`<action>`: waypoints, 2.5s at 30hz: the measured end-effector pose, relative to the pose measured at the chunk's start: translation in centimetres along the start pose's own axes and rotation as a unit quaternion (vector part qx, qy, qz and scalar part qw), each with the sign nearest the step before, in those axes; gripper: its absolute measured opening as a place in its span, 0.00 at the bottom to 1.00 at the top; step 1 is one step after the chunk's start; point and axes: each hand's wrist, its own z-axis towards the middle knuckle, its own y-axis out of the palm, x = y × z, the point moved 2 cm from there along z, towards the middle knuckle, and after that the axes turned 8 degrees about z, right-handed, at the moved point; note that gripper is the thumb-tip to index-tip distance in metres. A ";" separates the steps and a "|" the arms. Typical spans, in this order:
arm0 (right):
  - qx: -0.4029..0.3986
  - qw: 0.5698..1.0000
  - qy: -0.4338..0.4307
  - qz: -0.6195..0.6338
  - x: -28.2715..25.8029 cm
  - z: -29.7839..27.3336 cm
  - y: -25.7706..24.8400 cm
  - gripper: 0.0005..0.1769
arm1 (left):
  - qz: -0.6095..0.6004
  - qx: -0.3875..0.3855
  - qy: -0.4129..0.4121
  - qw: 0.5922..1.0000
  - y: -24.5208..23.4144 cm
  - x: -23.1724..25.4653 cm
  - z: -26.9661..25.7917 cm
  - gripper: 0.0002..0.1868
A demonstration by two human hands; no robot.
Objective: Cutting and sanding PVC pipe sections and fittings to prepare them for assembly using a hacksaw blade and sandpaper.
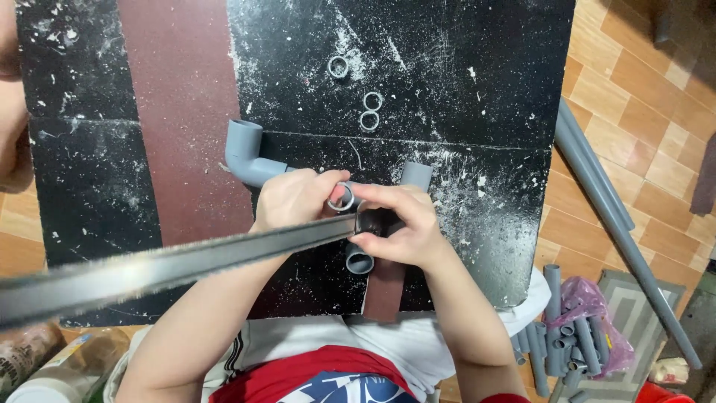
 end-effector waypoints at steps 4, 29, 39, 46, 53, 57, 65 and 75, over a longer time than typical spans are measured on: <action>0.007 1.000 -0.005 -0.010 0.3 -0.4 -0.2 0.25 | 0.032 -0.013 0.012 0.999 -0.4 0.6 0.5 0.10; -0.019 0.997 0.056 0.054 -0.5 0.1 -0.5 0.29 | -0.043 0.031 0.019 0.998 0.7 0.5 0.4 0.18; -0.004 0.997 0.064 0.034 -0.9 0.6 -1.6 0.20 | -0.004 -0.321 -0.102 0.941 0.9 0.2 -0.1 0.23; 0.118 0.990 -0.011 -0.077 0.6 0.4 -4.2 0.15 | -0.035 -0.026 0.003 0.999 -0.3 0.3 1.8 0.18; 0.221 0.969 0.104 -0.026 1.8 1.0 -4.4 0.20 | 0.070 -0.012 0.036 0.997 0.0 -1.1 1.8 0.14; 0.297 0.937 0.147 0.106 2.9 0.7 -5.3 0.17 | 0.150 -0.095 0.013 0.984 -0.5 -1.3 2.5 0.07; 0.244 0.960 0.131 0.032 1.7 1.0 -4.6 0.17 | 0.226 -0.209 -0.035 0.951 -0.2 -1.1 3.0 0.08; 0.359 0.908 0.191 -0.100 -3.9 -5.1 -7.3 0.10 | 0.265 -0.181 -0.040 0.946 0.2 -1.0 2.8 0.11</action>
